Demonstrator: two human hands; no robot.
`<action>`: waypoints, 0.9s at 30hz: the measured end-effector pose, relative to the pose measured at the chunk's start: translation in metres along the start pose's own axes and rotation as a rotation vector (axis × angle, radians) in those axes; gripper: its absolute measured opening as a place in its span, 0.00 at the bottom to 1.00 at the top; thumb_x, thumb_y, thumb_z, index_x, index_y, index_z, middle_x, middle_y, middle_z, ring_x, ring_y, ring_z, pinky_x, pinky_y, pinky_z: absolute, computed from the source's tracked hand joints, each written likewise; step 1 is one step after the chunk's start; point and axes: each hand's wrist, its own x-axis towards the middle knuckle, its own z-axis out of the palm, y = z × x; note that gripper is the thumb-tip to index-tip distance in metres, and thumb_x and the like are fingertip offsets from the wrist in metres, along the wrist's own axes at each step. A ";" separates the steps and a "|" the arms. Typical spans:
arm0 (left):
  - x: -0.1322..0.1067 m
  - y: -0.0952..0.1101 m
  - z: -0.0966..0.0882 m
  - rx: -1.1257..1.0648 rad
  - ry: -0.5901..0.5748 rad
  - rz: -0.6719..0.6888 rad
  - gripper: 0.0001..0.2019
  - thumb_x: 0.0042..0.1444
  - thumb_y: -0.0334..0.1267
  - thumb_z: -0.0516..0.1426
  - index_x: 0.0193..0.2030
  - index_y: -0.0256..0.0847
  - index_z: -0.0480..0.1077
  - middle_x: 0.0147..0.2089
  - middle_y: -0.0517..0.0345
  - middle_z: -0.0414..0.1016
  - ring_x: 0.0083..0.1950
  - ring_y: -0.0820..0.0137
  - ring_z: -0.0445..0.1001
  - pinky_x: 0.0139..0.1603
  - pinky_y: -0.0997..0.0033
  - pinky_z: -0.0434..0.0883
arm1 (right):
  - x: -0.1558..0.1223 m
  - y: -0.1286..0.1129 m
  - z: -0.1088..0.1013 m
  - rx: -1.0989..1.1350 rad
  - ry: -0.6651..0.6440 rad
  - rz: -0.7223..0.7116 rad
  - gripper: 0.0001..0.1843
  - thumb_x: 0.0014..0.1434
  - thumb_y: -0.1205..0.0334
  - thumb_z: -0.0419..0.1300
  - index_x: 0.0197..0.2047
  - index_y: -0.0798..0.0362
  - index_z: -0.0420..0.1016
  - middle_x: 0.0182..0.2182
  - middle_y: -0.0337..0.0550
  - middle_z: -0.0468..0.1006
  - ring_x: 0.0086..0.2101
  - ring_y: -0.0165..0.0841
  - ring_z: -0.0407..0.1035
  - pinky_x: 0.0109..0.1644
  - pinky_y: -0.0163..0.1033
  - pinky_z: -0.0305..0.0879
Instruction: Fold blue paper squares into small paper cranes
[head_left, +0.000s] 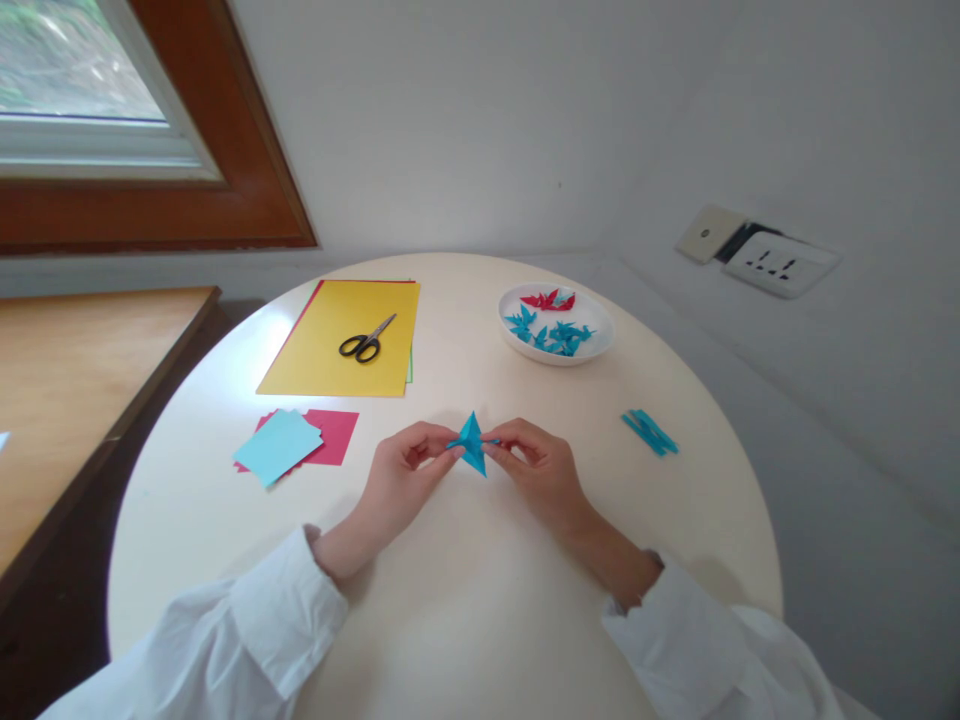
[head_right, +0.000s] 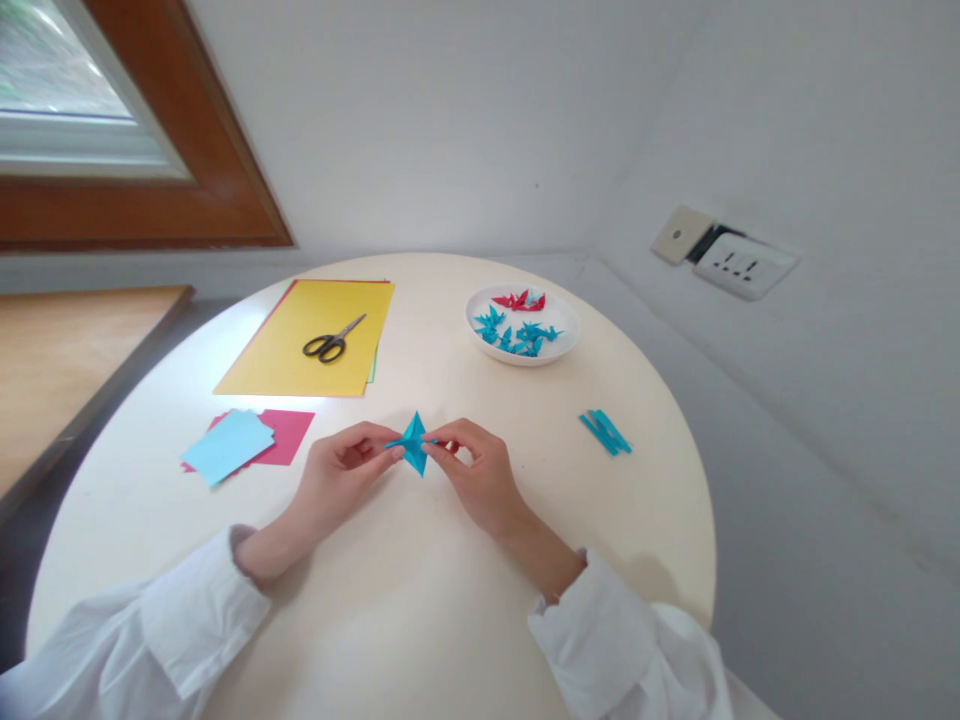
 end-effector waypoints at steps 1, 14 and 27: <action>-0.001 -0.001 0.000 0.021 -0.006 0.030 0.06 0.47 0.37 0.62 0.32 0.37 0.74 0.25 0.59 0.72 0.26 0.75 0.68 0.28 0.76 0.65 | 0.000 0.000 0.000 -0.005 -0.002 -0.007 0.02 0.49 0.62 0.63 0.28 0.50 0.77 0.24 0.39 0.76 0.27 0.31 0.67 0.32 0.37 0.63; -0.001 0.003 -0.004 0.307 -0.005 0.309 0.03 0.50 0.36 0.59 0.28 0.42 0.75 0.32 0.54 0.74 0.34 0.69 0.72 0.36 0.71 0.68 | -0.005 0.003 0.004 -0.062 -0.016 -0.137 0.05 0.52 0.63 0.62 0.32 0.46 0.79 0.30 0.41 0.76 0.33 0.32 0.70 0.38 0.38 0.68; -0.004 0.004 -0.003 0.332 -0.028 0.243 0.03 0.50 0.35 0.60 0.30 0.43 0.76 0.29 0.57 0.77 0.31 0.70 0.74 0.34 0.73 0.69 | -0.006 0.001 0.005 -0.095 -0.039 -0.136 0.04 0.51 0.66 0.62 0.31 0.47 0.78 0.28 0.40 0.79 0.30 0.32 0.71 0.35 0.38 0.68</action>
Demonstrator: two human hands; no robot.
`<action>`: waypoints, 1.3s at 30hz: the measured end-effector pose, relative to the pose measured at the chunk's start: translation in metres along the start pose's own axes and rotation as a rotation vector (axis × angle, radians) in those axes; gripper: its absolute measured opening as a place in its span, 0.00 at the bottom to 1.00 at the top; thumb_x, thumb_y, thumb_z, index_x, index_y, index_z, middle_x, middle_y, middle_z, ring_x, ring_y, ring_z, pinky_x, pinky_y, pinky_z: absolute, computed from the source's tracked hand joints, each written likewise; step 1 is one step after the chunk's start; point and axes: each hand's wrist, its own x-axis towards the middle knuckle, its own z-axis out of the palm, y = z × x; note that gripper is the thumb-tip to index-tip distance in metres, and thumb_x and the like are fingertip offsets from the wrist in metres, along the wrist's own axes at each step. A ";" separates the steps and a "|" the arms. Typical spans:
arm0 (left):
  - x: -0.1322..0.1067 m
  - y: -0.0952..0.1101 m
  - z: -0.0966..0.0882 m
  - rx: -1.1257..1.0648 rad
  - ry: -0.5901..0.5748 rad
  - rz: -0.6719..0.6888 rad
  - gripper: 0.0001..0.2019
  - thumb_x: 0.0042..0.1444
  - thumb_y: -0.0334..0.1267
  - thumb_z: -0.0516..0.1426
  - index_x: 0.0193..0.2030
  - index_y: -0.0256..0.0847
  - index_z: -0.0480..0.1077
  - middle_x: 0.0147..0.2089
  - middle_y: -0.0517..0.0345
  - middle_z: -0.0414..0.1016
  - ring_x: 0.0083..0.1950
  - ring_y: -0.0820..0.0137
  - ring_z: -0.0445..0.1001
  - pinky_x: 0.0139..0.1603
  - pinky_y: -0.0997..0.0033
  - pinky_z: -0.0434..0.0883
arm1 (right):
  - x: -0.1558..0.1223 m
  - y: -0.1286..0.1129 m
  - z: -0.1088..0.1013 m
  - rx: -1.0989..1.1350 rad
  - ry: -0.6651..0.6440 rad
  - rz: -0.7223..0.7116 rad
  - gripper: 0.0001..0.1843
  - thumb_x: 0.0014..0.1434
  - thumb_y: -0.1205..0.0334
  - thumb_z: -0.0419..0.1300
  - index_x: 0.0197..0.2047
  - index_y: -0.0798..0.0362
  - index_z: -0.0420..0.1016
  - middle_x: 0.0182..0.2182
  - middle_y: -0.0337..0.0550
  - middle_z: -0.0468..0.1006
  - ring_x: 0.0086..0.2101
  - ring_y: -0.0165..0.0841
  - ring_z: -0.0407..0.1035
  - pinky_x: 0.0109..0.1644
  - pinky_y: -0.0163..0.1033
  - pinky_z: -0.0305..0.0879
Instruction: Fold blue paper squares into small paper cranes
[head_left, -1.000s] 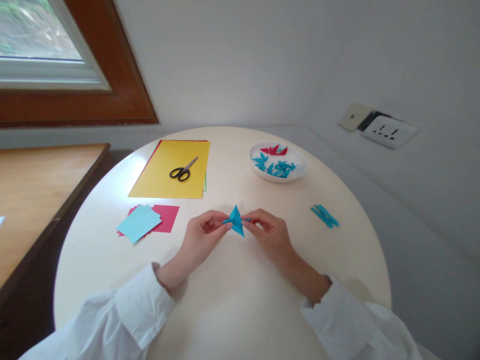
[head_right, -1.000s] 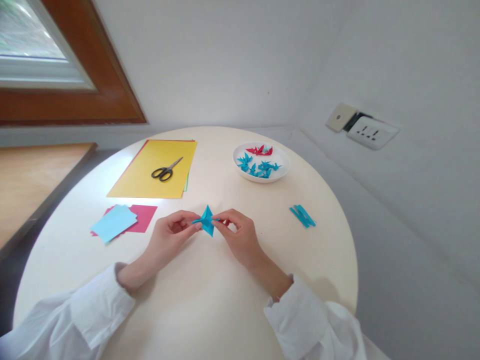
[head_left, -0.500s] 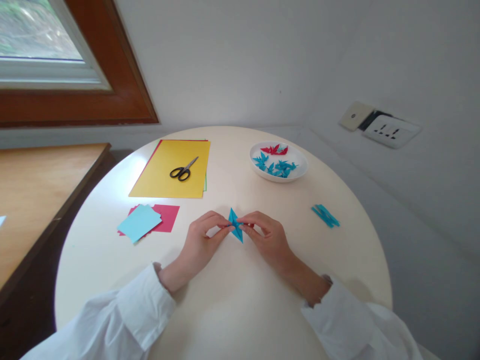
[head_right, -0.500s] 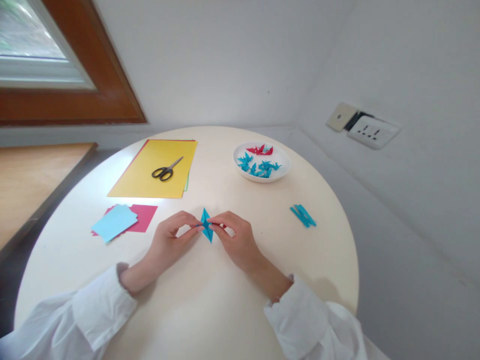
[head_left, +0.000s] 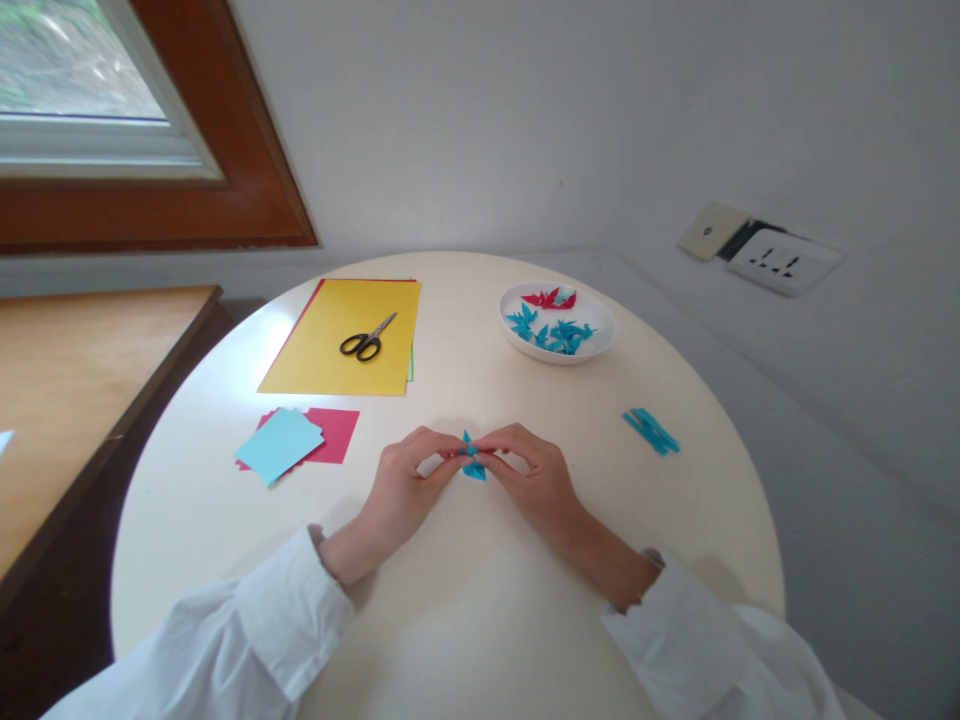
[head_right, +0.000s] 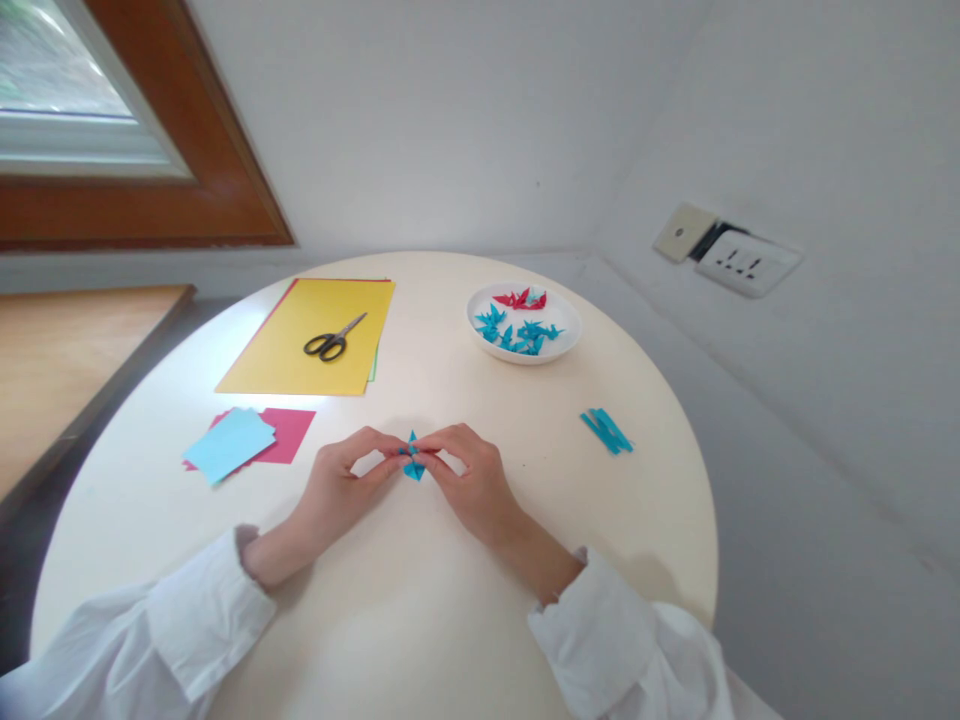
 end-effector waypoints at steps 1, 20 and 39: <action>0.000 0.000 0.000 -0.011 0.006 -0.026 0.02 0.49 0.35 0.60 0.30 0.42 0.76 0.28 0.57 0.77 0.31 0.70 0.74 0.35 0.73 0.69 | 0.000 0.000 0.000 -0.011 -0.002 0.022 0.04 0.50 0.66 0.63 0.31 0.48 0.77 0.28 0.40 0.79 0.29 0.31 0.71 0.35 0.37 0.67; -0.001 -0.006 0.004 -0.117 0.000 -0.105 0.06 0.48 0.37 0.61 0.32 0.38 0.73 0.30 0.57 0.78 0.32 0.72 0.75 0.37 0.74 0.70 | 0.000 0.000 0.003 0.036 -0.040 0.124 0.08 0.50 0.67 0.60 0.36 0.52 0.76 0.26 0.38 0.78 0.27 0.29 0.70 0.33 0.35 0.64; 0.002 -0.005 0.006 -0.377 -0.085 -0.272 0.07 0.46 0.39 0.62 0.26 0.36 0.73 0.24 0.57 0.74 0.27 0.73 0.70 0.28 0.75 0.67 | -0.001 0.005 0.002 0.081 -0.093 0.236 0.08 0.48 0.63 0.63 0.35 0.51 0.76 0.27 0.40 0.79 0.28 0.31 0.72 0.35 0.37 0.66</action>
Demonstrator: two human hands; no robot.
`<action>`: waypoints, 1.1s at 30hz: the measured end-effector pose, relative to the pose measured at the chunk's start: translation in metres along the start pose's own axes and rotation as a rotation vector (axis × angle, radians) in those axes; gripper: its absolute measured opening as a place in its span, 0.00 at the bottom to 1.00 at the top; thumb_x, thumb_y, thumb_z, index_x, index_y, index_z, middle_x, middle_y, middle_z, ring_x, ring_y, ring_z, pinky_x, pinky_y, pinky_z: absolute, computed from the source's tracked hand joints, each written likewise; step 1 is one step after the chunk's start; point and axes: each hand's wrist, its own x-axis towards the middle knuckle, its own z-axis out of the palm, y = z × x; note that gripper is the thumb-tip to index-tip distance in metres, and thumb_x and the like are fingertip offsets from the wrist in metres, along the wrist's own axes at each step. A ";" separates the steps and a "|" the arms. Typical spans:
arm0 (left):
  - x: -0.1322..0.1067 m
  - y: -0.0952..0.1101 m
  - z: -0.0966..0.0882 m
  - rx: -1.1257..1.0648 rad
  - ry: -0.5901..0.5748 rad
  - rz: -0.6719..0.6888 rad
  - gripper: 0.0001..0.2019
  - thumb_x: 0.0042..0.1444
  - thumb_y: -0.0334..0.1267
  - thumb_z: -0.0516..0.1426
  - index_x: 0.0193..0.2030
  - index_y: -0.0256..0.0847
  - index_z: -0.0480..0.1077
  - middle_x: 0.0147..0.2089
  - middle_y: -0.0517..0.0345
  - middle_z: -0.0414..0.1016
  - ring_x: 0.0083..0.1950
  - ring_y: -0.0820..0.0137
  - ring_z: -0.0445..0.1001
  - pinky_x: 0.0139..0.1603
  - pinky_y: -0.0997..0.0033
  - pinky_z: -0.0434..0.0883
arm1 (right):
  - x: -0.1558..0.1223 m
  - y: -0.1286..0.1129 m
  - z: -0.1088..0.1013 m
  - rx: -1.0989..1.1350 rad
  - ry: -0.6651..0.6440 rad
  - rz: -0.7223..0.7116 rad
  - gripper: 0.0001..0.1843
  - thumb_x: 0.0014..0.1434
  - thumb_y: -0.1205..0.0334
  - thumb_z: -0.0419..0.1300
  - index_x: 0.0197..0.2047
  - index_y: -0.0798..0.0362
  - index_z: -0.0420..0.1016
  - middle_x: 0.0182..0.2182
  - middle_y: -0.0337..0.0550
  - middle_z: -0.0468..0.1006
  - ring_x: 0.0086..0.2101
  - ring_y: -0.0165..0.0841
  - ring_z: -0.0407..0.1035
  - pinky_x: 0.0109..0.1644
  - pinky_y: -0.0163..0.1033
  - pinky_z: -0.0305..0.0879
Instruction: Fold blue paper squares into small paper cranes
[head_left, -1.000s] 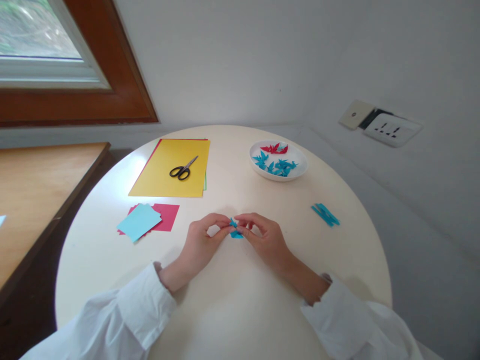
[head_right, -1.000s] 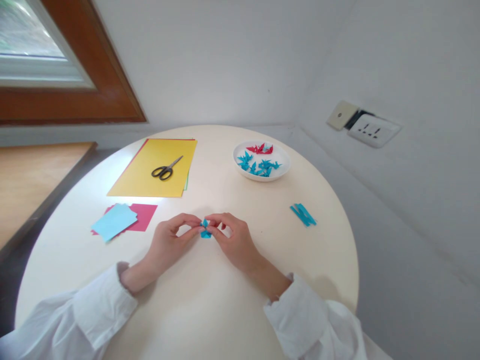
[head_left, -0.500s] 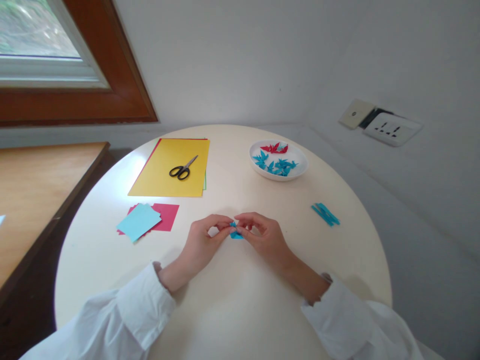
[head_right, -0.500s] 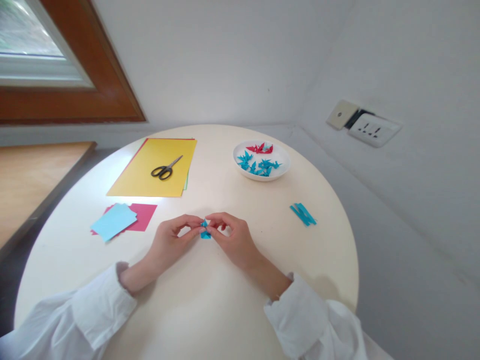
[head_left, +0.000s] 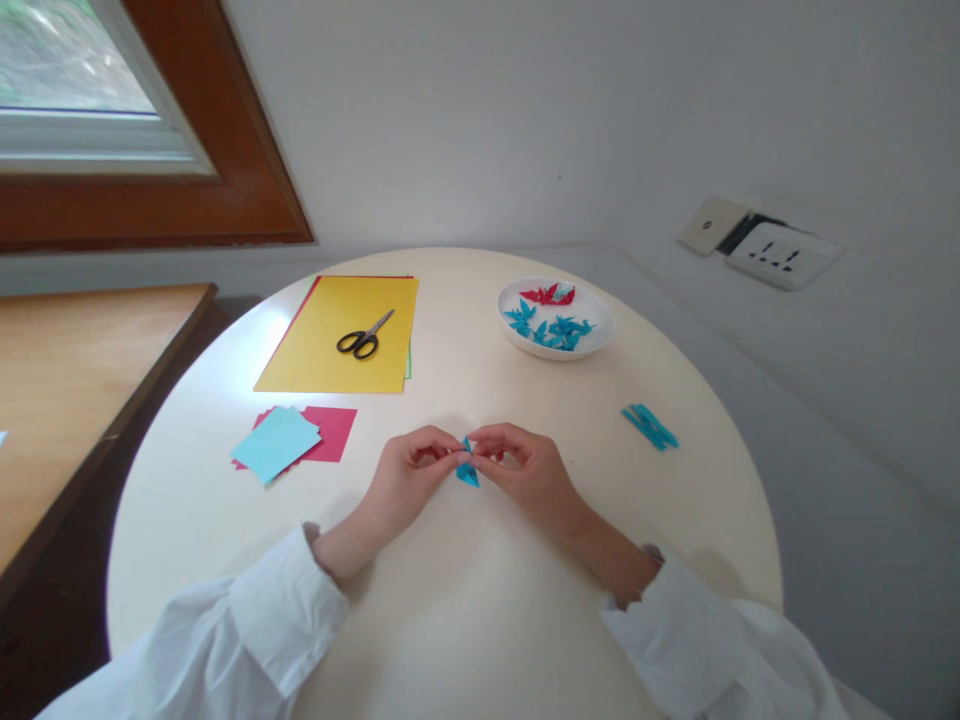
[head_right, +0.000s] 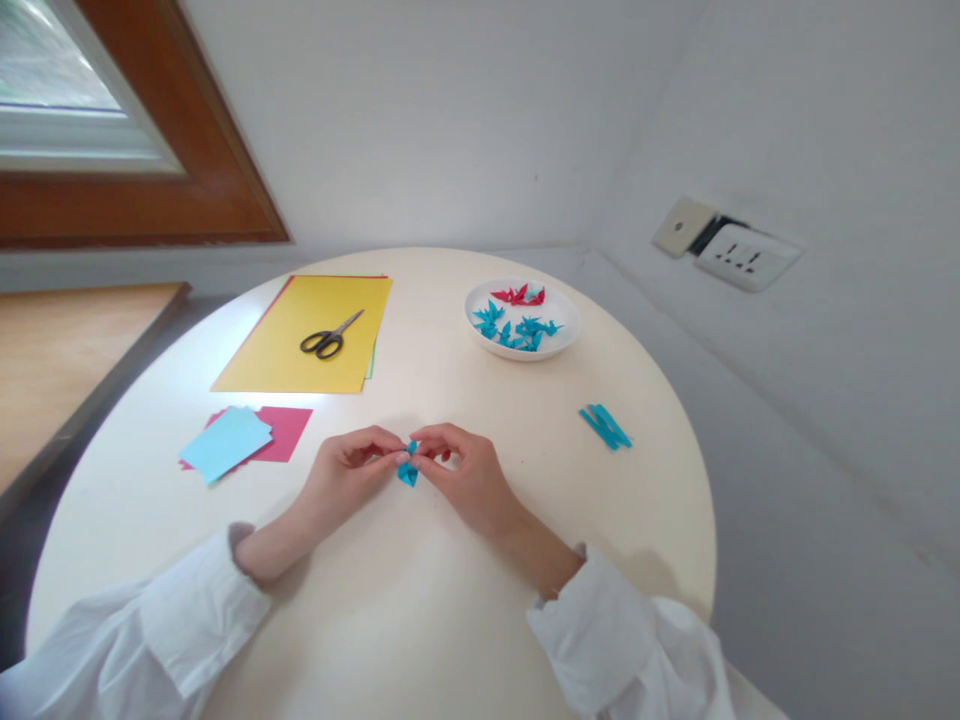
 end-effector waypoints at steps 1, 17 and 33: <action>0.000 0.000 0.000 -0.016 -0.005 -0.009 0.08 0.46 0.39 0.62 0.25 0.36 0.72 0.24 0.57 0.74 0.27 0.73 0.70 0.28 0.75 0.67 | 0.000 0.000 0.000 -0.004 -0.001 -0.002 0.08 0.48 0.63 0.63 0.35 0.51 0.76 0.27 0.40 0.79 0.29 0.31 0.72 0.35 0.37 0.66; -0.001 0.013 0.001 -0.037 0.001 -0.125 0.09 0.43 0.41 0.63 0.24 0.36 0.74 0.24 0.56 0.76 0.27 0.71 0.72 0.30 0.74 0.69 | 0.000 -0.003 0.000 -0.049 -0.005 -0.045 0.07 0.49 0.64 0.62 0.35 0.52 0.75 0.26 0.40 0.79 0.27 0.31 0.72 0.34 0.36 0.66; 0.003 0.009 0.000 -0.162 0.208 -0.246 0.10 0.40 0.41 0.63 0.24 0.35 0.72 0.22 0.60 0.72 0.25 0.76 0.67 0.27 0.76 0.62 | -0.002 -0.005 -0.004 0.031 0.094 -0.145 0.09 0.52 0.61 0.60 0.38 0.52 0.71 0.29 0.40 0.75 0.30 0.29 0.70 0.35 0.36 0.67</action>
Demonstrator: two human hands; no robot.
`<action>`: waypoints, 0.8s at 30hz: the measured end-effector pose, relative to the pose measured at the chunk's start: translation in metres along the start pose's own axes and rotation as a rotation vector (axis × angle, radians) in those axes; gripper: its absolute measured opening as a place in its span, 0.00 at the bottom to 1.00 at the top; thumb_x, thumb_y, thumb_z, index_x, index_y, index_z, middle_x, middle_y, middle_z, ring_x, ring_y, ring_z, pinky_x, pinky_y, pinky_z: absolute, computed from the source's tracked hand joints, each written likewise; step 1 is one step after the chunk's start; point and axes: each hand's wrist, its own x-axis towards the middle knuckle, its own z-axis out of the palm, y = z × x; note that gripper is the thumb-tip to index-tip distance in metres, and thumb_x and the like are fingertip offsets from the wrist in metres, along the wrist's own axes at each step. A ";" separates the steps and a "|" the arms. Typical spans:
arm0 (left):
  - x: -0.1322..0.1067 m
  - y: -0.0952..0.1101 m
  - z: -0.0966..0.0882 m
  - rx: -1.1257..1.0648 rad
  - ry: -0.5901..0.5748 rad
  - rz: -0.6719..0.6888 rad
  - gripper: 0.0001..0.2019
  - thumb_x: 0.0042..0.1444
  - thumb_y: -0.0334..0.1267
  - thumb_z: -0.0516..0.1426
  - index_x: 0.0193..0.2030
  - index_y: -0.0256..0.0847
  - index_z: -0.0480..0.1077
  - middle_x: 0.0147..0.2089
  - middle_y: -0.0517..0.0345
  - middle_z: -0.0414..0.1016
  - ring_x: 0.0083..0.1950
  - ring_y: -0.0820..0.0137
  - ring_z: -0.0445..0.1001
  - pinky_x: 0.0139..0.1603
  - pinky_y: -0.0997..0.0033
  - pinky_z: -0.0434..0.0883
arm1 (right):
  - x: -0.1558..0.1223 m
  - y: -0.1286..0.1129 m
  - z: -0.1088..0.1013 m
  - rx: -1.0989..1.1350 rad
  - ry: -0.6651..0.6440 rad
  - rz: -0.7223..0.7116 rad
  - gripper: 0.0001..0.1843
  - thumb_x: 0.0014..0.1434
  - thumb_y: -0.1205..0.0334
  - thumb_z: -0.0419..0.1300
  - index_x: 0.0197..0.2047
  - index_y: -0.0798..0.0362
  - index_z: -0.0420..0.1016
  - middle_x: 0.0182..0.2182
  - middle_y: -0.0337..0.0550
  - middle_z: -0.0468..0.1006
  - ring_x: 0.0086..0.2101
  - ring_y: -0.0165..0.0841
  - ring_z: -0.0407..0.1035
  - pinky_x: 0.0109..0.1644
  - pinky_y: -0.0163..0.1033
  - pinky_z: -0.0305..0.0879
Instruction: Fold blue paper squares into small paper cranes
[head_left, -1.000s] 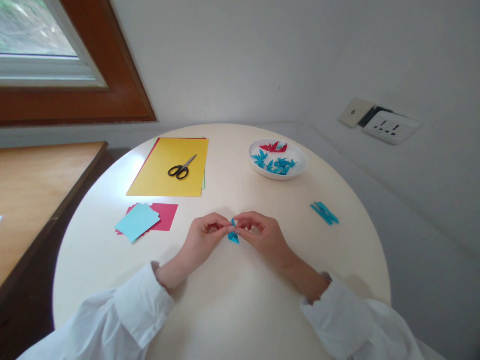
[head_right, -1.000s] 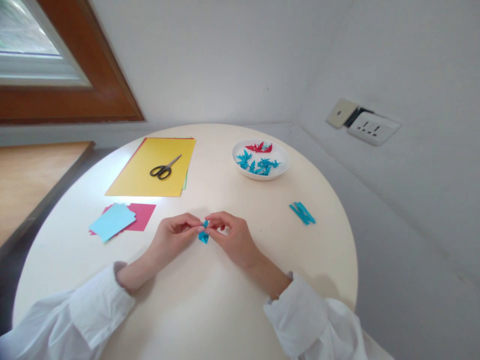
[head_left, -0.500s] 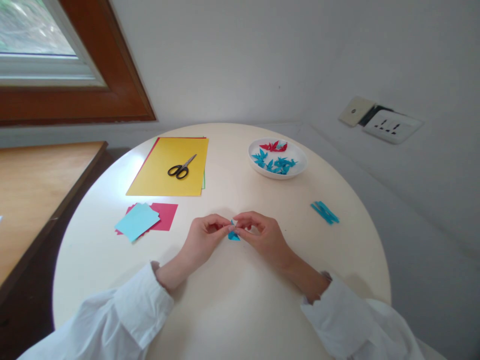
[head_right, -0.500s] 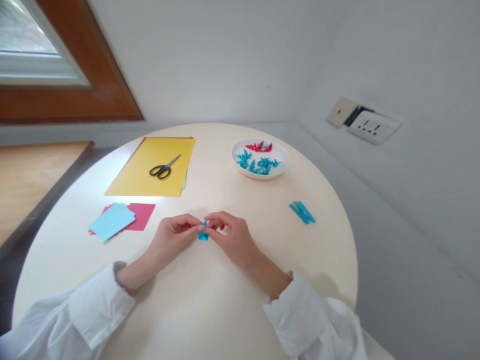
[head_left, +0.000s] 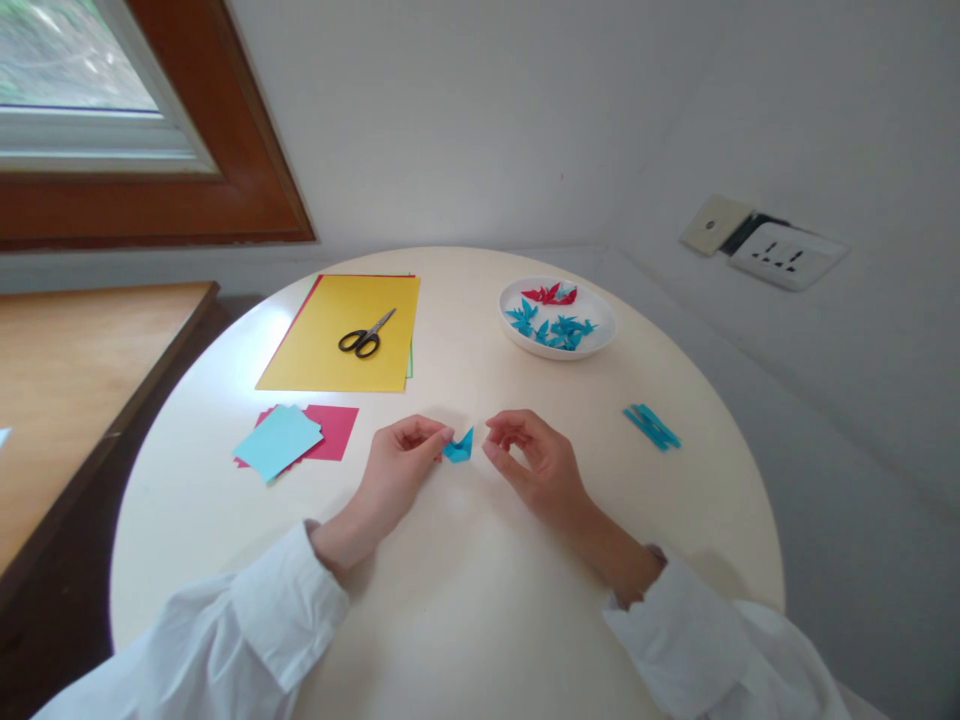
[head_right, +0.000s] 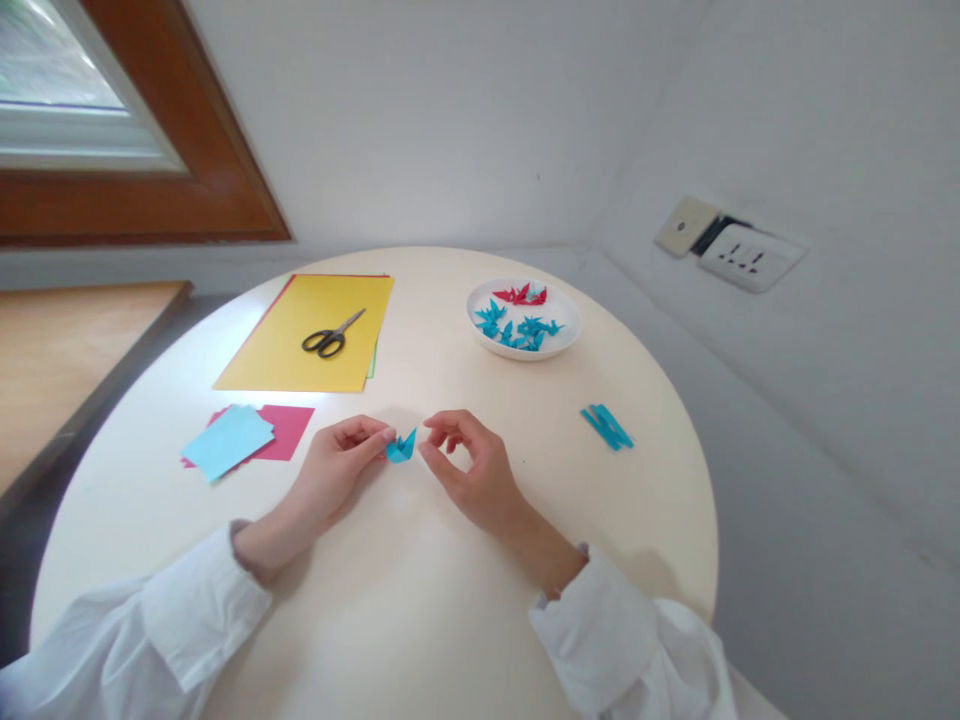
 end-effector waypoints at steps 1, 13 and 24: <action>0.000 0.000 0.000 -0.011 0.007 0.000 0.10 0.40 0.41 0.63 0.24 0.35 0.72 0.22 0.60 0.72 0.25 0.76 0.66 0.28 0.76 0.62 | 0.000 -0.001 0.000 -0.019 -0.024 -0.014 0.09 0.51 0.61 0.61 0.38 0.52 0.72 0.27 0.39 0.75 0.28 0.29 0.69 0.34 0.35 0.67; 0.000 0.003 0.003 -0.013 -0.059 0.014 0.11 0.39 0.41 0.64 0.24 0.35 0.73 0.21 0.59 0.72 0.24 0.75 0.68 0.27 0.75 0.65 | 0.000 0.001 0.006 -0.141 -0.079 -0.042 0.04 0.52 0.65 0.59 0.29 0.50 0.76 0.28 0.40 0.79 0.28 0.30 0.71 0.34 0.35 0.68; -0.001 0.000 0.002 -0.005 -0.109 0.051 0.15 0.41 0.42 0.64 0.35 0.34 0.76 0.35 0.50 0.80 0.37 0.66 0.77 0.40 0.68 0.72 | 0.001 -0.002 0.006 -0.263 -0.012 -0.050 0.05 0.51 0.68 0.57 0.29 0.52 0.74 0.27 0.40 0.78 0.26 0.29 0.69 0.32 0.34 0.66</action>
